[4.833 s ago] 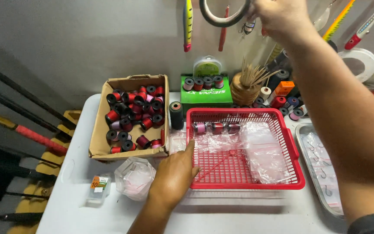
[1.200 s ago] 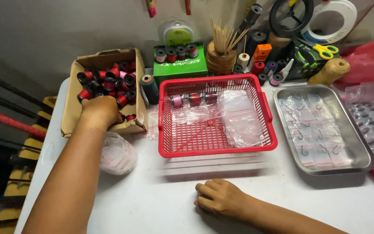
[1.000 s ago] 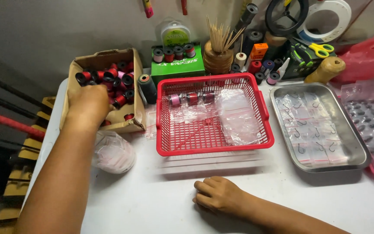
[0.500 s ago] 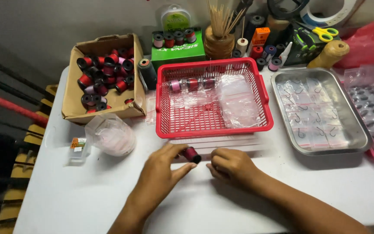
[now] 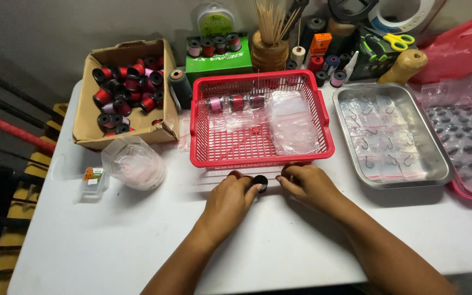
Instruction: The person takes spools of fishing line from a cardboard box and places them into small plastic bags. They seal the bags and place them into a red basket. The person repeats this process for multiple spools.
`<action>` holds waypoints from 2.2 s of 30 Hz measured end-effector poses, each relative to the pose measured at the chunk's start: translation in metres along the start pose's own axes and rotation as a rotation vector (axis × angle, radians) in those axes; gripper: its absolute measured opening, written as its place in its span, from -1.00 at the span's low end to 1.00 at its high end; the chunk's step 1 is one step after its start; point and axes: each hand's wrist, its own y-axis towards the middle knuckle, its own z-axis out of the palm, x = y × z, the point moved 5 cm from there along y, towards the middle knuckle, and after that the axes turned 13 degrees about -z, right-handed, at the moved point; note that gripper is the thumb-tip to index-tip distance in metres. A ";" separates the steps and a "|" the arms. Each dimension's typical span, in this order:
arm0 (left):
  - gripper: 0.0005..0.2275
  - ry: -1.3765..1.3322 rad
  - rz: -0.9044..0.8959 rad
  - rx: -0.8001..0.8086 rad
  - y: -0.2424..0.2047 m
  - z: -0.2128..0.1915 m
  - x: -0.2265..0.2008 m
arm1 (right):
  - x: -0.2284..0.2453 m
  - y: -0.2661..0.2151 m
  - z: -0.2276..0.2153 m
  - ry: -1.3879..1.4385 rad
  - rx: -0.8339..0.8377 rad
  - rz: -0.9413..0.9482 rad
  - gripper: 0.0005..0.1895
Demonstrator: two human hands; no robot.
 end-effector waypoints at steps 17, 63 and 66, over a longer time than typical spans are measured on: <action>-0.85 0.188 -0.248 -0.305 -0.062 -0.158 0.057 | -0.006 -0.002 0.018 -0.209 0.036 -0.094 -0.87; -0.82 0.644 -0.269 -0.356 -0.005 -0.183 0.100 | 0.016 0.002 0.011 -0.266 0.058 -0.089 -0.82; -0.81 0.665 -0.268 -0.352 -0.010 -0.185 0.096 | 0.012 0.002 0.013 -0.267 0.065 -0.082 -0.82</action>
